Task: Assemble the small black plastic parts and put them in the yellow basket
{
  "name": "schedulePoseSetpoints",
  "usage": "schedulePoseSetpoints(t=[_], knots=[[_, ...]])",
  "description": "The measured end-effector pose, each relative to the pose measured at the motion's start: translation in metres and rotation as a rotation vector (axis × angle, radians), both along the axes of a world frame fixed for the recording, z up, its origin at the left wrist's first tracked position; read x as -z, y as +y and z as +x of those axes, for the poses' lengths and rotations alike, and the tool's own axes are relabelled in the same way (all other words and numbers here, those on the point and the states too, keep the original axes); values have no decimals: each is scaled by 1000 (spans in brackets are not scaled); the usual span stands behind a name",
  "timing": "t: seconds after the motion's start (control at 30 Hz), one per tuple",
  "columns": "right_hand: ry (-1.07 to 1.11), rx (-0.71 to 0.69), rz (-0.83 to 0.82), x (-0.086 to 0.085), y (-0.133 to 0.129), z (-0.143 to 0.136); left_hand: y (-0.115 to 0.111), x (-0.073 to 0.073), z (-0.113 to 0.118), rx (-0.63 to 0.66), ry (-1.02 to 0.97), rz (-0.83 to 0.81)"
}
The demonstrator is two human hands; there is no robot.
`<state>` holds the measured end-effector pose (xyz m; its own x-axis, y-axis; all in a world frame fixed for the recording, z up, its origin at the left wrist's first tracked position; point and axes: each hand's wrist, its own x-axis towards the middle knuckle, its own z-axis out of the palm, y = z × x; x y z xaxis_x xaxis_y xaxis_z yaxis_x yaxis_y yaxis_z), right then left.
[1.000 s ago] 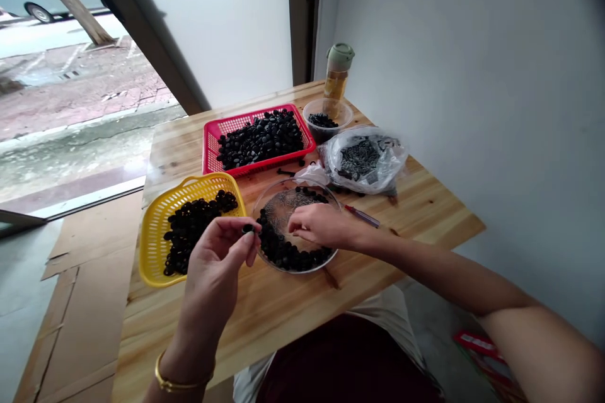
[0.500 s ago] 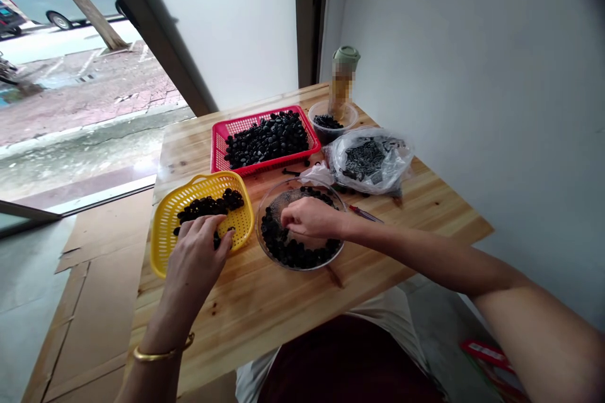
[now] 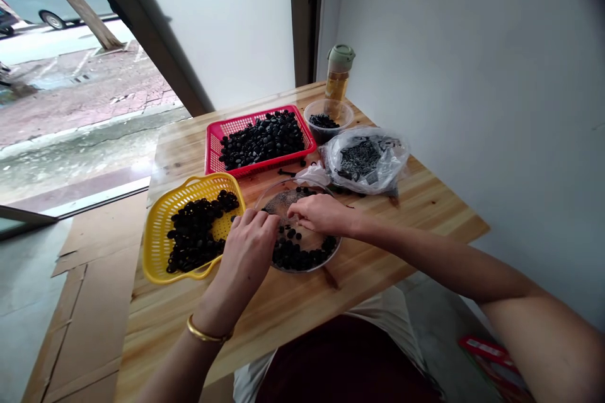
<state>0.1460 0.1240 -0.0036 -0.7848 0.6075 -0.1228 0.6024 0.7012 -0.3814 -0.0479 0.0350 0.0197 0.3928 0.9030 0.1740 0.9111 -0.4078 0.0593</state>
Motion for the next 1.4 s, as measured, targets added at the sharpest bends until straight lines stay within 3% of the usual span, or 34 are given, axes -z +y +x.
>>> schedulePoseSetpoints(t=[0.23,0.33,0.47,0.6,0.7,1.0,1.13,1.27,1.33,1.4], knots=[[-22,-93,-5,3,-2,-20,7,-6,3,5,94,7],[36,-37,8,0,0,-13,6,-2,3,16,71,7],[188,107,13,-11,1,16,8,6,11,30,44,-109],[627,323,-201,-19,-7,44,23,14,24,19,77,-214],[857,398,-361,-21,-18,55,39,20,33,31,79,-246],[1026,426,-604,-18,-47,64,66,40,49,35,-1,-275],[1104,541,-684,-10,-55,63,60,35,50,24,-120,-236],[1139,610,-801,1,-64,61,34,17,50,-46,-313,-155],[1192,620,-847,6,-69,58,17,7,51,-80,-524,-137],[1247,621,-872,10,-74,54,2,-1,53,-119,-894,-163]])
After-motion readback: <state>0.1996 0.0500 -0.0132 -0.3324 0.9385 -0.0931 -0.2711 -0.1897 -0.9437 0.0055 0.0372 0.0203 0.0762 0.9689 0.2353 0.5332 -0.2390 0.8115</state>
